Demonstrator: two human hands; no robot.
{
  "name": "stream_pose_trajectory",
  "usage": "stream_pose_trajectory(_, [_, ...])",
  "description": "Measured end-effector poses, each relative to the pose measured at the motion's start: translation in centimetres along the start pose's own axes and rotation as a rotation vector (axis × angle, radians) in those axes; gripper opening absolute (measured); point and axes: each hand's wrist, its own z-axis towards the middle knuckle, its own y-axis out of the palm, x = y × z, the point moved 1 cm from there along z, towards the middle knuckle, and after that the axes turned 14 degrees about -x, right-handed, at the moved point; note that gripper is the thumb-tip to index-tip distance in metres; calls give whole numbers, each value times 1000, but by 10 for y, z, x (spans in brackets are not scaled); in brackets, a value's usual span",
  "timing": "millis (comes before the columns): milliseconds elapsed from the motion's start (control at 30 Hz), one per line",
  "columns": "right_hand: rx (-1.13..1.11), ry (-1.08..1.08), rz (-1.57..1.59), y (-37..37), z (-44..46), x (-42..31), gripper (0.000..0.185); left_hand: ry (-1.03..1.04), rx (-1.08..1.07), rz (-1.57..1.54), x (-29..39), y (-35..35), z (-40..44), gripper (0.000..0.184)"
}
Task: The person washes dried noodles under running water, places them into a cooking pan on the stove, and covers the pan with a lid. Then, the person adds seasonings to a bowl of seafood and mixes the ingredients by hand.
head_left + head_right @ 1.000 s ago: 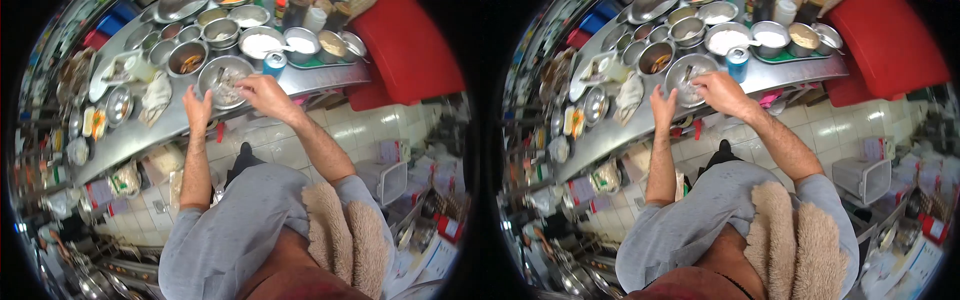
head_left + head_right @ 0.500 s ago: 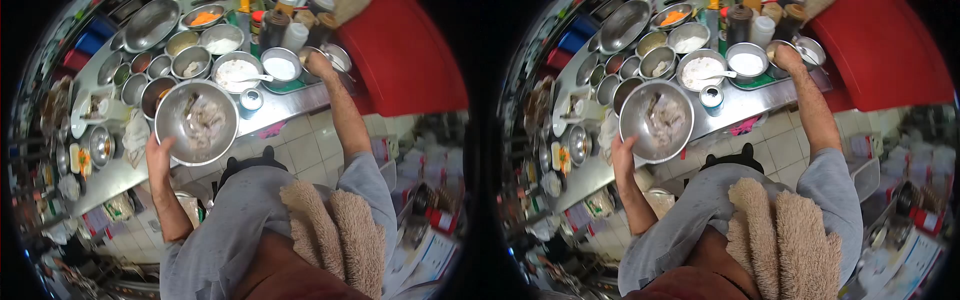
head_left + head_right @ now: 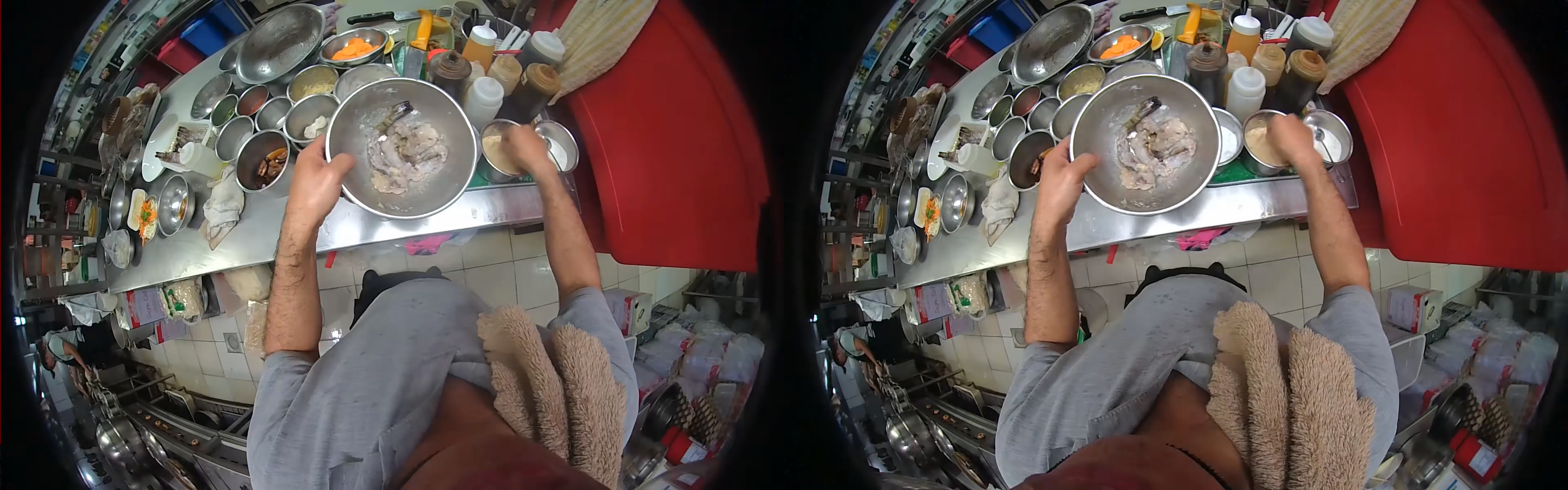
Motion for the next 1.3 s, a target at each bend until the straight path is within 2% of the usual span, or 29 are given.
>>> stream_pose_trajectory(67, [158,-203,318,-33,-18,13,17,-18,-18,61,2,14,3,35])
stream_pose_trajectory(133, [241,-347,628,-71,-53,-4,21,-51,-63,52,8,30,3,36])
stream_pose_trajectory(200, [270,-579,582,-90,-87,-34,21,-44,-100,42,7,51,9,35])
stream_pose_trajectory(267, [150,-690,320,-93,-107,-52,22,-53,-157,34,2,71,16,35])
stream_pose_trajectory(333, [375,-692,276,-96,-98,-31,21,49,-196,83,-16,83,26,35])
stream_pose_trajectory(367, [378,-490,299,-95,-86,-10,19,54,-219,112,-17,88,26,36])
stream_pose_trajectory(400, [353,-388,245,-88,-68,21,20,58,-224,112,-13,95,24,36])
stream_pose_trajectory(433, [91,-94,222,-86,-57,35,17,-27,-256,90,-8,99,22,36])
stream_pose_trajectory(500, [-1,91,13,-49,-30,64,24,-130,-284,89,-2,111,18,36])
stream_pose_trajectory(533, [-91,38,21,-37,-23,70,28,-165,-300,80,-9,112,20,37])
stream_pose_trajectory(567, [-90,11,-7,-2,4,94,25,-178,-318,78,-12,116,20,37])
stream_pose_trajectory(633, [-89,-28,-39,4,16,91,23,-186,-344,117,-20,119,24,38])
stream_pose_trajectory(733, [-215,51,-72,5,17,91,25,-228,-333,93,-17,127,23,38])
stream_pose_trajectory(800, [-200,-39,-150,0,14,91,25,-217,-336,113,-31,129,32,38])
stream_pose_trajectory(867, [-123,-58,62,-21,8,98,26,-175,-339,173,-36,131,39,39])
stream_pose_trajectory(900, [-38,-189,322,-32,0,99,25,-202,-351,129,-30,134,40,38])
stream_pose_trajectory(967, [95,-324,483,-58,-39,68,27,-199,-353,99,-29,141,48,38])
stream_pose_trajectory(1000, [157,-326,367,-61,-58,47,29,-200,-357,74,-29,144,52,39])
stream_pose_trajectory(1033, [74,-410,308,-67,-80,28,28,-209,-379,84,-30,147,57,39])
stream_pose_trajectory(1067, [150,-539,40,-60,-87,24,22,-204,-379,84,-27,150,61,39])
stream_pose_trajectory(1133, [330,-524,132,-58,-109,20,38,-142,-422,77,-19,153,67,39])
stream_pose_trajectory(1167, [331,-534,127,-54,-115,22,38,-182,-458,34,-16,153,73,39])
stream_pose_trajectory(1200, [375,-420,384,-48,-118,29,47,-182,-440,30,-12,153,80,39])
stream_pose_trajectory(1233, [403,-306,642,-40,-114,37,57,-118,-513,23,-7,152,85,39])
stream_pose_trajectory(1267, [328,-312,921,-27,-106,51,60,-58,-581,17,-1,151,91,39])
stream_pose_trajectory(1300, [208,-251,1083,-23,-109,59,58,-91,-641,45,11,150,95,40])
